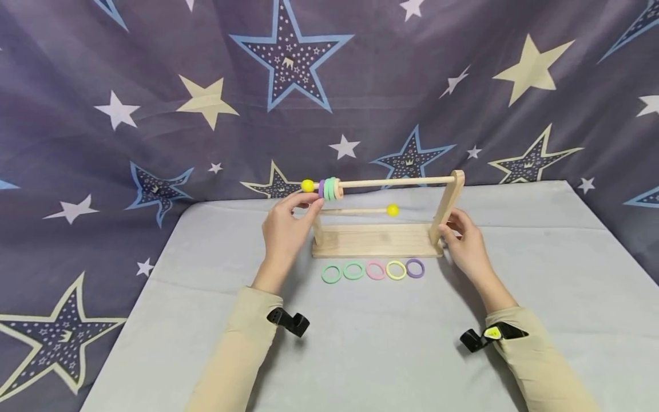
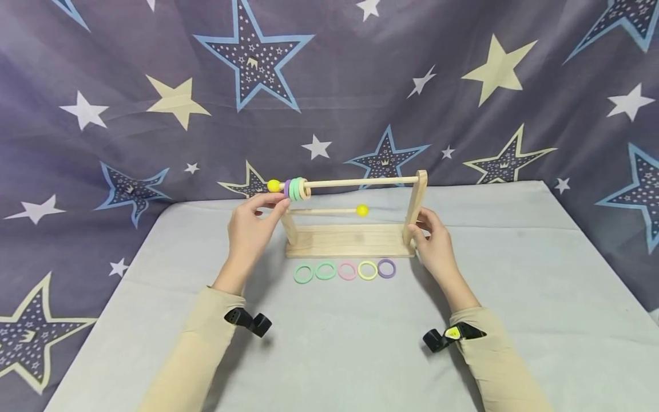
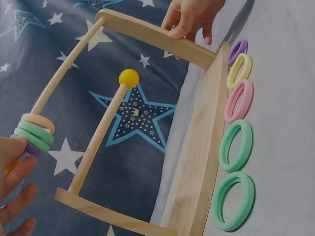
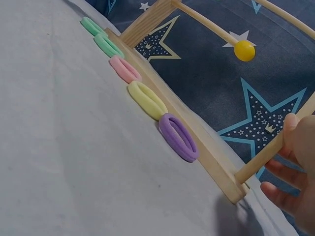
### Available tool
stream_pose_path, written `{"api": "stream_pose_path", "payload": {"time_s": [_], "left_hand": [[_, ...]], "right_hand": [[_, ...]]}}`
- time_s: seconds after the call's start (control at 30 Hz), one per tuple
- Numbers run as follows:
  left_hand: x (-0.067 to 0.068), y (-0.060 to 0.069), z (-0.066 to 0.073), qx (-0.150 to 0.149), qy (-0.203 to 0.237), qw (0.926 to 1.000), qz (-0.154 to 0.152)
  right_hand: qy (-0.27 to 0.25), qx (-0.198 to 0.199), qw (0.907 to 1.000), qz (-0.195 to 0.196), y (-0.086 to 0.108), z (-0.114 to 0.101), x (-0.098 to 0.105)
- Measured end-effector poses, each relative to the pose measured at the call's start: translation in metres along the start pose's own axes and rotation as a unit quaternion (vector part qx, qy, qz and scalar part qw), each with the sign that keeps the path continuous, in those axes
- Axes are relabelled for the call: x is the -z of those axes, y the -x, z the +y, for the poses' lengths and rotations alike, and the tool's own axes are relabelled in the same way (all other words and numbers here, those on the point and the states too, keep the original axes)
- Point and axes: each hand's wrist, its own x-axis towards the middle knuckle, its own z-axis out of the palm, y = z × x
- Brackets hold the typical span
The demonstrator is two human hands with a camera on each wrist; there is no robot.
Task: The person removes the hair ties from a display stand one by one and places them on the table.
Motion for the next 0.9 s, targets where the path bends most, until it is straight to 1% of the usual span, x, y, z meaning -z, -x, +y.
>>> {"api": "stream_pose_path", "payload": {"time_s": [0.17, 0.33, 0.47, 0.6, 0.77, 0.9], "left_hand": [[0.0006, -0.0007, 0.0003, -0.003, 0.01, 0.9998, 0.016], [0.0024, 0.0013, 0.0012, -0.009, -0.001, 0.9996, 0.025], [0.0031, 0.0009, 0.0013, -0.024, -0.013, 0.9991, 0.032], [0.0032, -0.0012, 0.0021, -0.036, -0.017, 0.9985, 0.037], [0.0031, -0.0019, 0.0026, -0.037, -0.021, 0.9982, 0.042], [0.0044, -0.0008, 0.0014, -0.03, -0.027, 0.9981, 0.045]], "right_hand": [[0.002, 0.005, 1.0, -0.001, -0.0016, 0.0002, -0.0008], [-0.005, 0.003, 1.0, -0.004, -0.0005, -0.0009, -0.0005], [-0.007, 0.001, 1.0, -0.004, 0.001, 0.0, -0.0001], [0.001, 0.002, 1.0, -0.001, -0.0001, -0.0002, 0.0005], [0.001, 0.001, 1.0, 0.0, -0.0007, -0.0018, 0.0003], [-0.006, 0.001, 1.0, -0.002, 0.0, -0.001, -0.0013]]}}
